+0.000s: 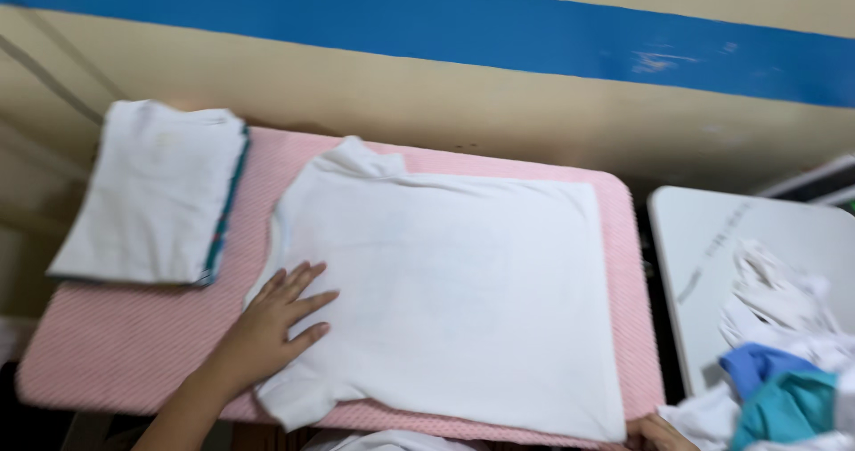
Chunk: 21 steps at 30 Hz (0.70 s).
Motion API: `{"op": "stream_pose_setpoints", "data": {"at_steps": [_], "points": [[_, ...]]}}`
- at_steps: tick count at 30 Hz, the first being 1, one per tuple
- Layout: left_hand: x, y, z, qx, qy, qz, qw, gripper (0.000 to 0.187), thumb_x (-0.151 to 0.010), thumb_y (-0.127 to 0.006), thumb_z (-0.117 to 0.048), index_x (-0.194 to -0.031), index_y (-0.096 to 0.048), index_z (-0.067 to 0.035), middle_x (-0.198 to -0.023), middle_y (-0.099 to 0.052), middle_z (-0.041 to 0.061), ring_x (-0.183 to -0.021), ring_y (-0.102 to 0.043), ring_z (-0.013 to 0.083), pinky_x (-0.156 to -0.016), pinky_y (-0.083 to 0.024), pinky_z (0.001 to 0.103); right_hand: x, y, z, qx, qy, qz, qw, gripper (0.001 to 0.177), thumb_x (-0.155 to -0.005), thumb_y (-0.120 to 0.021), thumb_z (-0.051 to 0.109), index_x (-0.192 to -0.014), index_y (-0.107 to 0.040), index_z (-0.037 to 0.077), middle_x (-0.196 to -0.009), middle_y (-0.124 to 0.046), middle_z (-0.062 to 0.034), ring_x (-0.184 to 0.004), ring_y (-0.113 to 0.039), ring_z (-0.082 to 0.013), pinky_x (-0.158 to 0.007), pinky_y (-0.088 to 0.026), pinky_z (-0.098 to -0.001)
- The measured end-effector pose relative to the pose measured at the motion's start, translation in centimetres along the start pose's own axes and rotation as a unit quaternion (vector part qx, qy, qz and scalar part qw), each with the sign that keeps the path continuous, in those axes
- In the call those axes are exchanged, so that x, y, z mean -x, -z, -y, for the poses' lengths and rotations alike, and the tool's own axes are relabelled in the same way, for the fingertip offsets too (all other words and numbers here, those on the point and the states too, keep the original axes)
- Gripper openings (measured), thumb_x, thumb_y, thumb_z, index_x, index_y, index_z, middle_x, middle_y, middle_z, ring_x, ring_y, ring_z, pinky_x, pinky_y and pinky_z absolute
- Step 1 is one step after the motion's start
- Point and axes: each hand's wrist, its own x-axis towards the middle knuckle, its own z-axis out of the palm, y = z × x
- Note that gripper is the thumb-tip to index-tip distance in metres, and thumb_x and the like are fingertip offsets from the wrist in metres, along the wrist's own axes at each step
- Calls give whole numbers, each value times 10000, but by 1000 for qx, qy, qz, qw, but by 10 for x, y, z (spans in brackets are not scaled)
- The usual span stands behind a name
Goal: The person folds several t-shirts one by one on a pink mat. They smooth each shirt, fold the sides and bottom, then stack the folded shirts on the left side of the mat.
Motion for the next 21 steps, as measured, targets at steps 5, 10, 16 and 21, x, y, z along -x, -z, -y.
{"op": "stream_pose_setpoints", "data": {"at_steps": [5, 10, 16, 21], "points": [[73, 1, 33, 43, 37, -48, 997, 402, -756, -652, -75, -1099, -816, -206, -1527, -569, -36, -1502, -407, 174, -1257, -138, 473, -46, 8, 24, 27, -26, -5, 999, 388, -756, -911, 274, -997, -713, 43, -717, -629, -41, -687, -550, -147, -569, -486, -286], [93, -3, 31, 61, 27, -17, 998, 511, -688, -755, -116, -1187, -790, -221, -1588, -476, 35, -1512, -298, 236, -1206, -62, 530, -99, 11, 91, 32, -17, -15, 999, 400, -829, -841, 241, -1110, -656, 25, -791, -636, -57, -760, -563, -158, -614, -494, -300], [86, 11, 16, 10, 31, 47, 998, 180, -800, -760, -220, -962, -834, -241, -1516, -561, -64, -1530, -321, 180, -1254, 0, 557, -136, 19, 116, -42, -31, -99, 994, 420, -917, -758, 200, -1246, -587, 3, -880, -645, -75, -846, -579, -172, -667, -504, -316], [48, 25, 36, 231, 20, 84, 969, 300, -805, -689, -114, -1083, -792, -156, -1334, -710, 95, -1401, -491, 160, -1182, -327, 457, -156, 39, 101, -213, -21, -171, 962, 441, -990, -688, 167, -1359, -529, -15, -955, -652, -91, -918, -592, -183, -711, -512, -330]]}}
